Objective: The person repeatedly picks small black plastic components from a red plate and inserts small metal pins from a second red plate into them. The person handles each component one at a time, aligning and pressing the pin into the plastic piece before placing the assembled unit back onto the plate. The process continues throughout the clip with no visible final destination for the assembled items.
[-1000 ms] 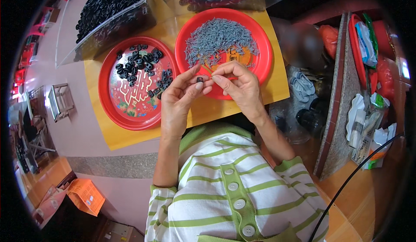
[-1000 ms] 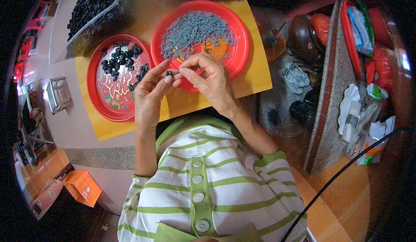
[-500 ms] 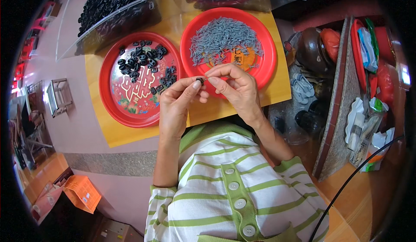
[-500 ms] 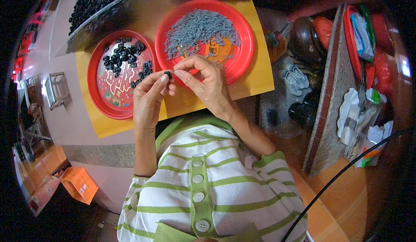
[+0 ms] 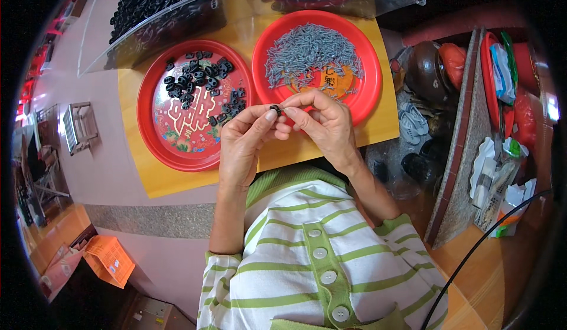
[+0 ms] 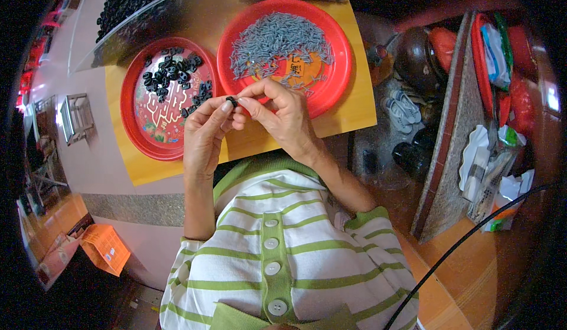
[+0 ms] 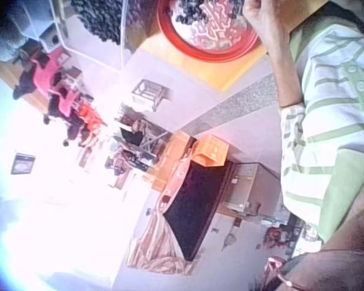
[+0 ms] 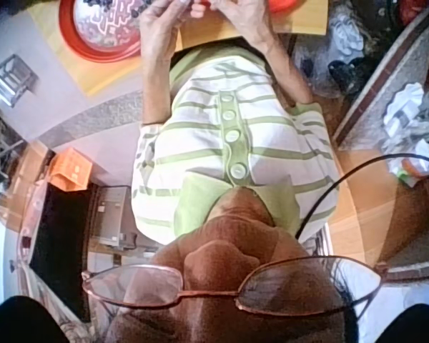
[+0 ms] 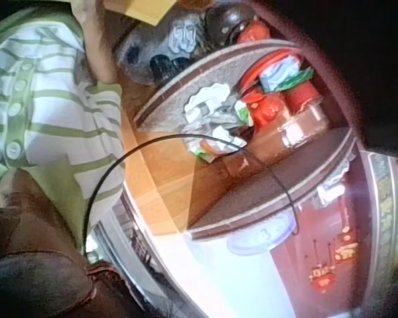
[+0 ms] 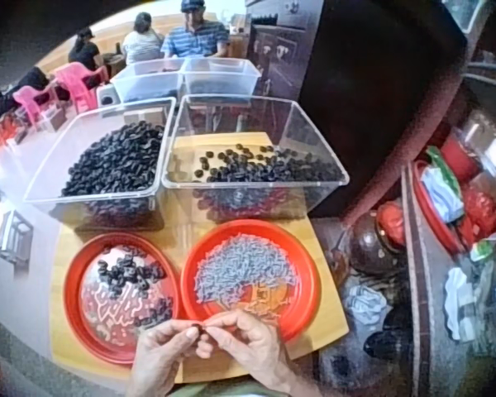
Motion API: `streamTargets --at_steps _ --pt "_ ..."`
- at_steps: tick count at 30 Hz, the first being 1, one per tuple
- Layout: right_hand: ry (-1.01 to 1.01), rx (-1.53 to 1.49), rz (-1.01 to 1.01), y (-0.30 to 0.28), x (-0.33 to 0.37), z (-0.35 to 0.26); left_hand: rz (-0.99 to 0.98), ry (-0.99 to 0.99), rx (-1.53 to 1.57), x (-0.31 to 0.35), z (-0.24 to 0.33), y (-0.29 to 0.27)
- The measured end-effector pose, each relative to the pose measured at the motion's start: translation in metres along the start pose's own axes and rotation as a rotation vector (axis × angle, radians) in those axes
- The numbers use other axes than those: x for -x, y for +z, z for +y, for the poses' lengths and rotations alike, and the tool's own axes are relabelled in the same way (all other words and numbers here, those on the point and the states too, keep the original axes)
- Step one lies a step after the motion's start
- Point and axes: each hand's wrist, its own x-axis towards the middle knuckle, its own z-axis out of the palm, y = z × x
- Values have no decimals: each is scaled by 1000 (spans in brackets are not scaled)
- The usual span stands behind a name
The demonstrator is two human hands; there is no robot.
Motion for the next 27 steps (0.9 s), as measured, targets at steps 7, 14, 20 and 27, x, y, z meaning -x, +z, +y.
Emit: streamTargets --at_steps 7,14,20,27 --pt "46 -45 12 0 0 -1 -9 6 -18 1 2 1" --pt "36 12 5 3 0 -4 -13 -14 4 0 2 -1" --pt "-4 81 22 4 0 -5 -1 -10 -6 1 2 -1" --pt "-111 181 36 4 -1 -2 10 18 -65 0 1 0"
